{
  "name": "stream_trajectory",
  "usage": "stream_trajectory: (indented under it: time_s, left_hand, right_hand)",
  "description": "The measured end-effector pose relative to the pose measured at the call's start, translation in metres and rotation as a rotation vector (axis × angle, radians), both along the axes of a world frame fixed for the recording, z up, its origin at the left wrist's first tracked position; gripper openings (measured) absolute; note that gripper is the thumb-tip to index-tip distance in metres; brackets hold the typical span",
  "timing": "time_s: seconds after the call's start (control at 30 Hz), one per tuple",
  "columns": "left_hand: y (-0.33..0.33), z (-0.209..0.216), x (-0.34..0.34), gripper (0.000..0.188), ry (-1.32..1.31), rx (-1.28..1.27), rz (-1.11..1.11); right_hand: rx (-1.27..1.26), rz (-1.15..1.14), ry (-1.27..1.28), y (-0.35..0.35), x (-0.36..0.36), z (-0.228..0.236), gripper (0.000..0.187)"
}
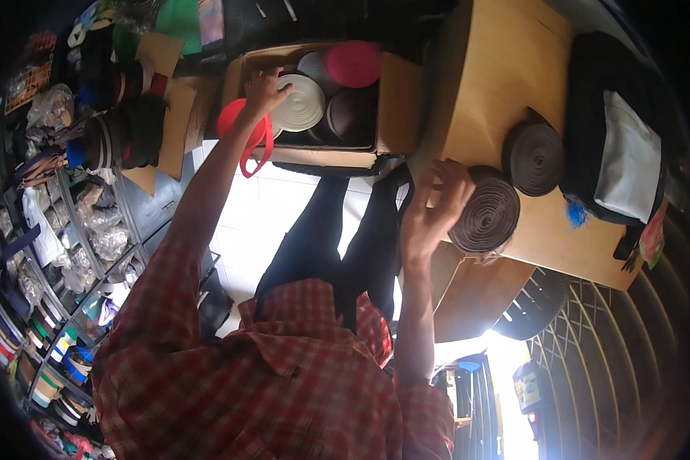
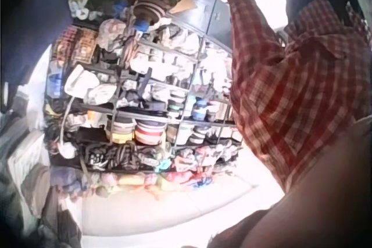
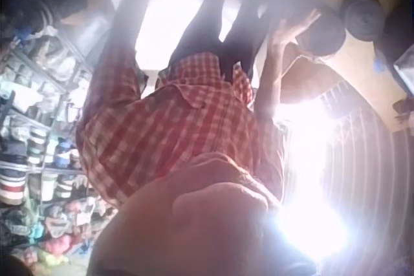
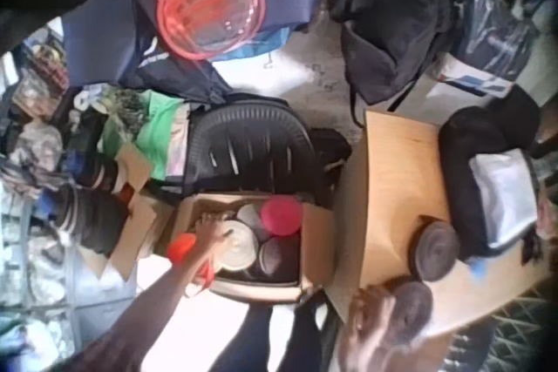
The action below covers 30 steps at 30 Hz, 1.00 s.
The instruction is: The person picks up several rolls of ribbon and webbing from a desk and storage boxes, then places them onto various shelves of a metal rack.
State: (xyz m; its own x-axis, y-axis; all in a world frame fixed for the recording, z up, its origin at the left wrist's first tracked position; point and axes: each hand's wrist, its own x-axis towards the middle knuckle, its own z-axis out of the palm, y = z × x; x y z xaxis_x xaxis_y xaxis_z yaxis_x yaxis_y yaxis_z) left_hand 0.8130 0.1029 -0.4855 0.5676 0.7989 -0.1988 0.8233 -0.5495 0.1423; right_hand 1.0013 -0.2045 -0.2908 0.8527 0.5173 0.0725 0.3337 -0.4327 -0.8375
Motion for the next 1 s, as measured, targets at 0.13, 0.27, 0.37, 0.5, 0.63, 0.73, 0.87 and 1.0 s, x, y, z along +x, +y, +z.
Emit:
stream_trajectory:
  time_s: [0.13,0.27,0.37,0.5,0.63,0.73,0.87,1.0]
  left_hand:
    - [0.022,-0.017,0.005,0.059,0.2,-0.23,-0.09]
    - [0.019,-0.028,0.007,0.064,0.256,-0.308,-0.09]
    - [0.016,-0.018,0.013,0.062,0.2,-0.186,-0.25]
    - [0.014,-0.011,0.014,0.056,0.132,-0.157,-0.223]
    - [0.001,-0.006,0.001,0.053,-0.125,-0.319,-0.358]
    - [-0.03,0.033,-0.001,0.05,-0.232,-0.476,-0.306]
    - [-0.047,0.101,-0.008,0.049,-0.524,-0.666,-0.139]
    - [-0.052,0.165,-0.016,0.047,-0.882,-1.069,0.174]
  right_hand:
    - [0.005,0.038,0.112,0.035,-0.04,-0.001,0.017]
    - [-0.015,0.062,0.159,0.048,-0.065,-0.008,0.017]
    - [-0.051,0.06,0.119,0.05,-0.074,-0.015,0.017]
    - [-0.011,0.005,0.188,0.057,-0.084,-0.017,0.017]
    - [0.047,-0.024,0.267,0.066,-0.09,-0.012,0.018]
    - [-0.028,0.079,0.173,0.063,-0.085,-0.013,0.021]
    - [-0.084,0.092,0.308,0.063,-0.085,-0.021,0.036]
    - [0.303,0.143,0.826,0.07,-0.081,-0.024,0.053]
